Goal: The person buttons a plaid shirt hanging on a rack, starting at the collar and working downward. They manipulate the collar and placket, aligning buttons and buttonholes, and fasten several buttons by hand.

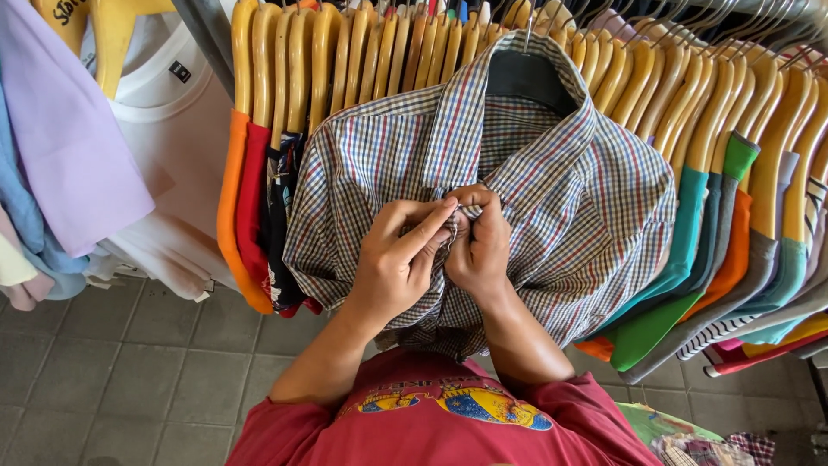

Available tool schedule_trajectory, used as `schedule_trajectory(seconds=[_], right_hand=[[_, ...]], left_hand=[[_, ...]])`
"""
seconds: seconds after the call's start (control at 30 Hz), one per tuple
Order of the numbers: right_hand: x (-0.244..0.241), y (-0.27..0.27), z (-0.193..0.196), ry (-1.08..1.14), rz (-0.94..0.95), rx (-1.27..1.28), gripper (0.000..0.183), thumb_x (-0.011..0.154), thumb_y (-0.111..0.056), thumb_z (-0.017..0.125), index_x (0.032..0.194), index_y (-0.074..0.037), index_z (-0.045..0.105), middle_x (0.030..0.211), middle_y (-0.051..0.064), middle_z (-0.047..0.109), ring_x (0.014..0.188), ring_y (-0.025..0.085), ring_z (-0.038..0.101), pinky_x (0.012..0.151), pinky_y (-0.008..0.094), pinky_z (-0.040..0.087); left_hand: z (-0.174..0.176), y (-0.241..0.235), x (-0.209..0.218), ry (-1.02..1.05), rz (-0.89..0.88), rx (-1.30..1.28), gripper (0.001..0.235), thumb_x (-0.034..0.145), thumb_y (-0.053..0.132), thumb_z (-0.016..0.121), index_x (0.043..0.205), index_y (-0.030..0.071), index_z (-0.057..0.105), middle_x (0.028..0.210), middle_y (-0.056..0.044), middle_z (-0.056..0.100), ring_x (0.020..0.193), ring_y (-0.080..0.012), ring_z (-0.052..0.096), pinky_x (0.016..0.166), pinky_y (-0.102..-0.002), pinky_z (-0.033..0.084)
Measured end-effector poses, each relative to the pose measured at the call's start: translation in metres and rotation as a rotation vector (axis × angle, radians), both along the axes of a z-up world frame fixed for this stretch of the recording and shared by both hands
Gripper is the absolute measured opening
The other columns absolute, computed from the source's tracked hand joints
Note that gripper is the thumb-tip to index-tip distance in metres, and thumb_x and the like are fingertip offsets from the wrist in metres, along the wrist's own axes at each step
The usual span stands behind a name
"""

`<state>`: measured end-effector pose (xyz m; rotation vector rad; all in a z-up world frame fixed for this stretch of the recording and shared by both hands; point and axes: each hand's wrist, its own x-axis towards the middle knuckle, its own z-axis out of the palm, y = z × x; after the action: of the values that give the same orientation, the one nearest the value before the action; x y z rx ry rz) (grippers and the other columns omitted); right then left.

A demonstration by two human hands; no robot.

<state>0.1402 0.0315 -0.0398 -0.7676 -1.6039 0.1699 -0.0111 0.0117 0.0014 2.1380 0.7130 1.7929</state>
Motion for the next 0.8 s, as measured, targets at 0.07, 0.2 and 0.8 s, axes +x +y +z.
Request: schedule_trajectory(seconds=[0.07,0.2,0.8], right_hand=[[-0.002,0.001,-0.013,0.018,-0.012,0.008,0.007,0.105,-0.003,0.049,0.103,0.003,0.051,0.097,0.022,0.069,0.081,0.039,0.066,0.073,0.046,0.051],[-0.003,-0.004,-0.001,0.045,0.057,0.011,0.009,0.106,-0.004,0.044,0.102,0.003,0.050,0.091,0.017,0.067,0.080,0.036,0.069,0.074,0.043,0.053],[-0.023,-0.051,0.027,0.270,0.025,-0.142,0.016,0.100,-0.007,0.066,0.091,0.005,0.062,0.086,0.021,0.066,0.077,0.027,0.063,0.071,0.036,0.049]], left_hand=[[-0.004,-0.003,0.002,-0.033,-0.008,-0.004,0.033,0.098,0.000,0.067,0.131,0.006,0.072,0.104,-0.015,0.070,0.087,-0.0289,0.070,0.073,-0.037,0.059],[-0.001,0.000,-0.002,-0.161,-0.082,-0.084,0.020,0.099,0.002,0.066,0.116,0.002,0.077,0.094,-0.013,0.072,0.082,-0.0304,0.072,0.071,-0.039,0.060],[0.017,0.018,-0.042,0.055,-0.444,-0.059,0.025,0.097,-0.012,0.061,0.112,0.002,0.075,0.096,-0.013,0.072,0.090,-0.0364,0.071,0.080,-0.045,0.060]])
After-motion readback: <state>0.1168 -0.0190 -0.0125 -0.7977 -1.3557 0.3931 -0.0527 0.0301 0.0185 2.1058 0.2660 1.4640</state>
